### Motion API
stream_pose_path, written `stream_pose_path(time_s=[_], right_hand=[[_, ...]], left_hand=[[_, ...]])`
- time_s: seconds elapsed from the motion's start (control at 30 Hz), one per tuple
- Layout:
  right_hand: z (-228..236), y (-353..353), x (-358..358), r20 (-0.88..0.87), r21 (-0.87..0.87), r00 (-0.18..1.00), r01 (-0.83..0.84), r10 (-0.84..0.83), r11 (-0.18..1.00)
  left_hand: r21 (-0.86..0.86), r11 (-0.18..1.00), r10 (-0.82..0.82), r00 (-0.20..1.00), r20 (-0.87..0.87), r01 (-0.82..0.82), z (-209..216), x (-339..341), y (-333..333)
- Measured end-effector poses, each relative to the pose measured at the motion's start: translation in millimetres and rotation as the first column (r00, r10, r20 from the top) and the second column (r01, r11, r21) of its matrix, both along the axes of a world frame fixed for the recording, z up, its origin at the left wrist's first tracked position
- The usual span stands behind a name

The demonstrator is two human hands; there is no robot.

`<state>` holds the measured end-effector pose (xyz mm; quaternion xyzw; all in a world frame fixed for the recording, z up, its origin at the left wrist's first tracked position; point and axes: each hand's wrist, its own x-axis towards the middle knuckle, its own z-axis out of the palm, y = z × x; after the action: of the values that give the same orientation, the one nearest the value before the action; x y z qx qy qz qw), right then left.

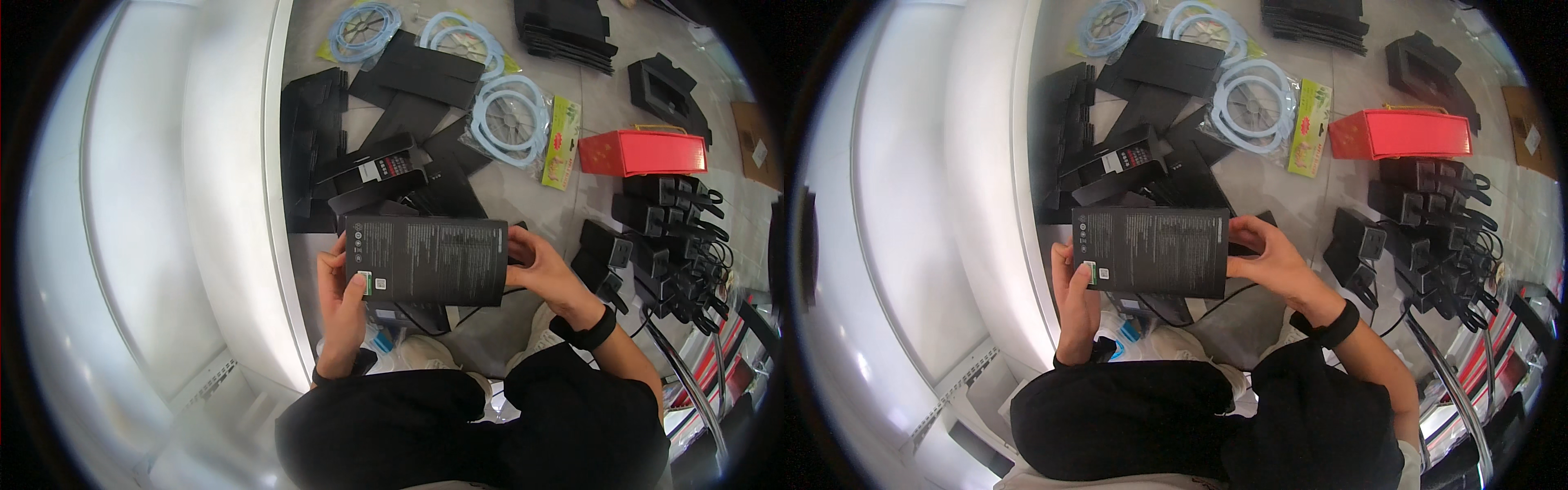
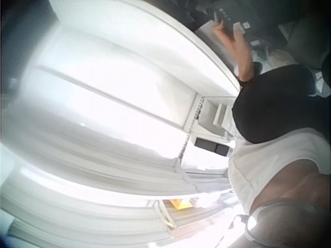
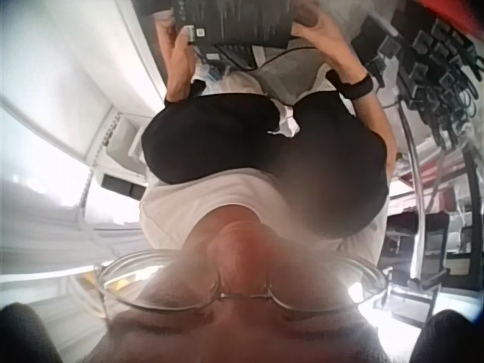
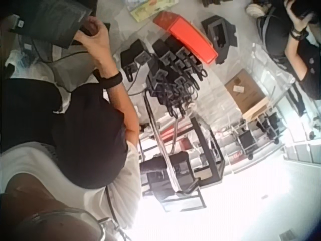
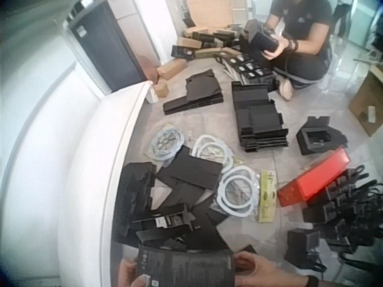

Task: The person sits on the floor and assembles black cardboard boxes by folding flaps and inserting inserts. They handle multiple boxes, opening and closing them, and occasionally inspect the contents. Another person is visible in the background also working with boxes.

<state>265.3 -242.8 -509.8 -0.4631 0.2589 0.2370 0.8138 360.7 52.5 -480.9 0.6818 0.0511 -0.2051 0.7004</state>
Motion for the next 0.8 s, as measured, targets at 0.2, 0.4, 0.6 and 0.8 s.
stream_pose_path(time_s=[0.2,0.4,0.6,0.8], right_hand=[[4,0,-1,0.060,-0.088,0.998,-0.007,0.012,0.996],[9,-2,6,0.027,-0.147,0.999,-0.029,0.034,0.989],[14,-8,9,0.112,-0.217,0.990,-0.058,0.084,0.974],[16,-13,4,0.115,-0.221,0.989,-0.065,0.092,0.973]], left_hand=[[-0.112,0.981,-0.186,0.912,-0.365,0.156,7,11,10],[-0.138,0.955,-0.296,0.849,-0.438,0.261,-14,13,13],[-0.157,0.963,-0.265,0.852,-0.452,0.217,2,16,10],[-0.141,0.964,-0.263,0.862,-0.433,0.223,-3,10,8]])
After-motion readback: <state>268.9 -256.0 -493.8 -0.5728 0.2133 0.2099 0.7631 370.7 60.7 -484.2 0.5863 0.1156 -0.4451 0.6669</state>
